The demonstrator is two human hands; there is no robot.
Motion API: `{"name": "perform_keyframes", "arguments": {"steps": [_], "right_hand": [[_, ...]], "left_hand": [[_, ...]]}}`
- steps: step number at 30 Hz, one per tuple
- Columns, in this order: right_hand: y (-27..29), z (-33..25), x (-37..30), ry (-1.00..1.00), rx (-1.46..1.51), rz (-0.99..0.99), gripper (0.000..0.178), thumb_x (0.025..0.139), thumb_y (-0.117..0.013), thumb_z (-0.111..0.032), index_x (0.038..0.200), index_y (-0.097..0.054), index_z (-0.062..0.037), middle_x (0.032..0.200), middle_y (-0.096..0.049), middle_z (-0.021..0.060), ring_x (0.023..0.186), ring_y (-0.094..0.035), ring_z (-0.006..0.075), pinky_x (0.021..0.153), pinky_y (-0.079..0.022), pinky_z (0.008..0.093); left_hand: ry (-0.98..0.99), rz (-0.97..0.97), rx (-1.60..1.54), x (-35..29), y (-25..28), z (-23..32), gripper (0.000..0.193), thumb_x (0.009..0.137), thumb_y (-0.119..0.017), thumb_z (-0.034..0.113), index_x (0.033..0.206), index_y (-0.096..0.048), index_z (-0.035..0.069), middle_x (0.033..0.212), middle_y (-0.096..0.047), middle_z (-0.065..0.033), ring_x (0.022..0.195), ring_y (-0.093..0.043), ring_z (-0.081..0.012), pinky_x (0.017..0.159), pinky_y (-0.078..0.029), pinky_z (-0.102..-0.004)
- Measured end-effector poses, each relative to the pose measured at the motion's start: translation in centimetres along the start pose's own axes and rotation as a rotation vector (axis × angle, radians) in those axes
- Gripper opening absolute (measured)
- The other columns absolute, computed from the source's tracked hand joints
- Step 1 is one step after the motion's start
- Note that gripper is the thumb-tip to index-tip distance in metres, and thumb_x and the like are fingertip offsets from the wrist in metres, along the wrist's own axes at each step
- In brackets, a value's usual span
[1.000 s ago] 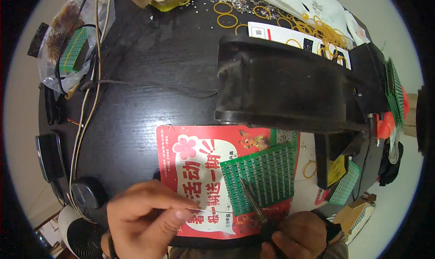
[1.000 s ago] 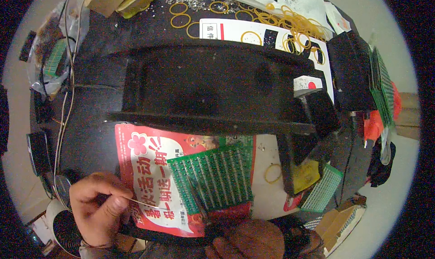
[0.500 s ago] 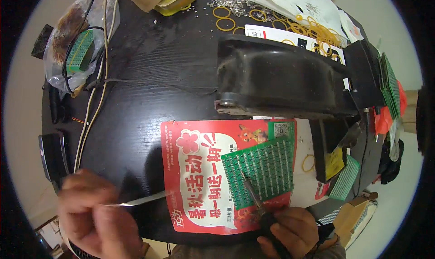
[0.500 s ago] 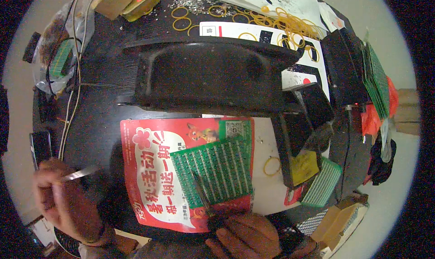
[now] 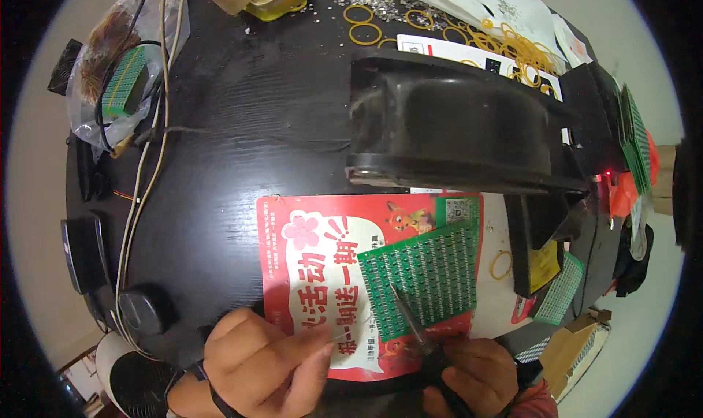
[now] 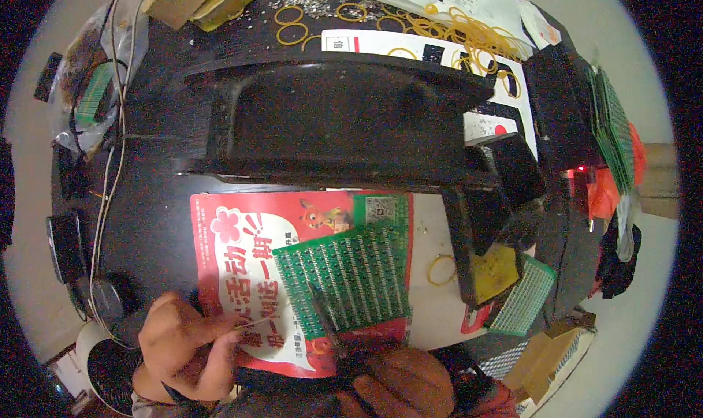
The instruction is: Soldering components onto a green printed circuit board using a soldering iron and flux.
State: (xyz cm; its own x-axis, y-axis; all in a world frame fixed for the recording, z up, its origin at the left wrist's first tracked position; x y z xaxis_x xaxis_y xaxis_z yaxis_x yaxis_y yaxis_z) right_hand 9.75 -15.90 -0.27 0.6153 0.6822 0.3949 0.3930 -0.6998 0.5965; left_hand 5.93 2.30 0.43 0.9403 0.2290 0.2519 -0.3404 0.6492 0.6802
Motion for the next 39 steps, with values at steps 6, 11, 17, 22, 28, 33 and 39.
{"name": "perform_keyframes", "arguments": {"steps": [6, 11, 17, 22, 28, 33, 39], "right_hand": [[0.1, 0.0, -0.2, -0.067, -0.104, -0.031, 0.025, 0.071, -0.075, -0.010, 0.091, -0.067, 0.0021, 0.085, -0.064, 0.0160, 0.079, -0.065, 0.0319, 0.071, -0.057, 0.0405], [-0.3, 0.4, -0.5, -0.058, -0.113, -0.053, 0.028, 0.070, -0.077, -0.010, 0.094, -0.067, 0.0009, 0.088, -0.064, 0.0161, 0.083, -0.065, 0.0326, 0.072, -0.057, 0.0403], [0.2, -0.3, -0.4, -0.070, -0.080, -0.022, 0.030, 0.070, -0.078, -0.011, 0.095, -0.066, 0.0001, 0.091, -0.064, 0.0152, 0.085, -0.065, 0.0328, 0.073, -0.058, 0.0399], [0.3, -0.3, -0.3, -0.092, -0.070, -0.020, 0.029, 0.072, -0.078, -0.011, 0.096, -0.066, -0.0005, 0.090, -0.064, 0.0140, 0.085, -0.065, 0.0326, 0.073, -0.058, 0.0401], [0.4, -0.6, 0.3, -0.077, -0.063, -0.022, 0.026, 0.073, -0.076, -0.010, 0.094, -0.065, 0.0007, 0.087, -0.063, 0.0140, 0.079, -0.065, 0.0314, 0.068, -0.057, 0.0398], [-0.4, -0.2, 0.6, 0.073, -0.068, 0.174, 0.024, 0.074, -0.073, -0.008, 0.093, -0.063, 0.0025, 0.086, -0.062, 0.0143, 0.072, -0.064, 0.0299, 0.063, -0.056, 0.0396], [0.0, -0.4, -0.4, 0.036, -0.034, 0.056, 0.023, 0.075, -0.071, -0.007, 0.095, -0.063, 0.0021, 0.085, -0.062, 0.0145, 0.072, -0.063, 0.0293, 0.062, -0.056, 0.0395]], "left_hand": [[-0.018, -0.027, 0.071, 0.6, -0.2, 0.7, 0.019, 0.059, -0.071, 0.003, 0.079, -0.069, 0.003, 0.062, -0.054, -0.0044, 0.049, -0.046, -0.0179, 0.047, -0.033, -0.0304], [-0.008, -0.026, 0.096, 0.4, -0.6, 0.4, 0.019, 0.059, -0.071, 0.002, 0.078, -0.069, 0.003, 0.063, -0.056, -0.0045, 0.050, -0.047, -0.0177, 0.047, -0.034, -0.0302], [0.038, -0.053, 0.054, 0.5, -0.9, 0.1, 0.020, 0.059, -0.071, 0.002, 0.079, -0.070, 0.003, 0.064, -0.056, -0.0046, 0.050, -0.048, -0.0176, 0.048, -0.035, -0.0299], [0.036, -0.071, 0.073, 0.4, -1.0, 0.1, 0.022, 0.060, -0.070, 0.003, 0.082, -0.071, 0.002, 0.064, -0.057, -0.0050, 0.051, -0.048, -0.0182, 0.048, -0.037, -0.0297], [-0.030, -0.090, 0.023, 0.3, -1.4, 0.1, 0.022, 0.060, -0.071, 0.003, 0.082, -0.070, 0.002, 0.066, -0.057, -0.0059, 0.052, -0.049, -0.0194, 0.049, -0.039, -0.0298], [-0.037, -0.093, 0.027, 0.1, -1.5, 0.3, 0.021, 0.060, -0.071, 0.001, 0.080, -0.069, 0.003, 0.067, -0.058, -0.0056, 0.052, -0.050, -0.0198, 0.048, -0.039, -0.0308], [-0.091, -0.105, 0.066, 0.3, -1.8, 0.7, 0.022, 0.060, -0.072, 0.002, 0.082, -0.070, 0.003, 0.068, -0.059, -0.0045, 0.052, -0.049, -0.0192, 0.048, -0.040, -0.0311]]}}
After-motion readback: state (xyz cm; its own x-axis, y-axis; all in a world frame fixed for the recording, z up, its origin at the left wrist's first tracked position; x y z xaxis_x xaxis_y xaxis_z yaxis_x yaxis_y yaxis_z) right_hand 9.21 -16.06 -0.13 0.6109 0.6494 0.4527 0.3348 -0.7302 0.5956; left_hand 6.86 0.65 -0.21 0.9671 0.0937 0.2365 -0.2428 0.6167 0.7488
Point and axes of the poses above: each hand's wrist, its own x-axis towards the middle knuckle, its own y-axis out of the back of the hand, z = x × y, the point moved 9 cm from there along x, towards the middle knuckle
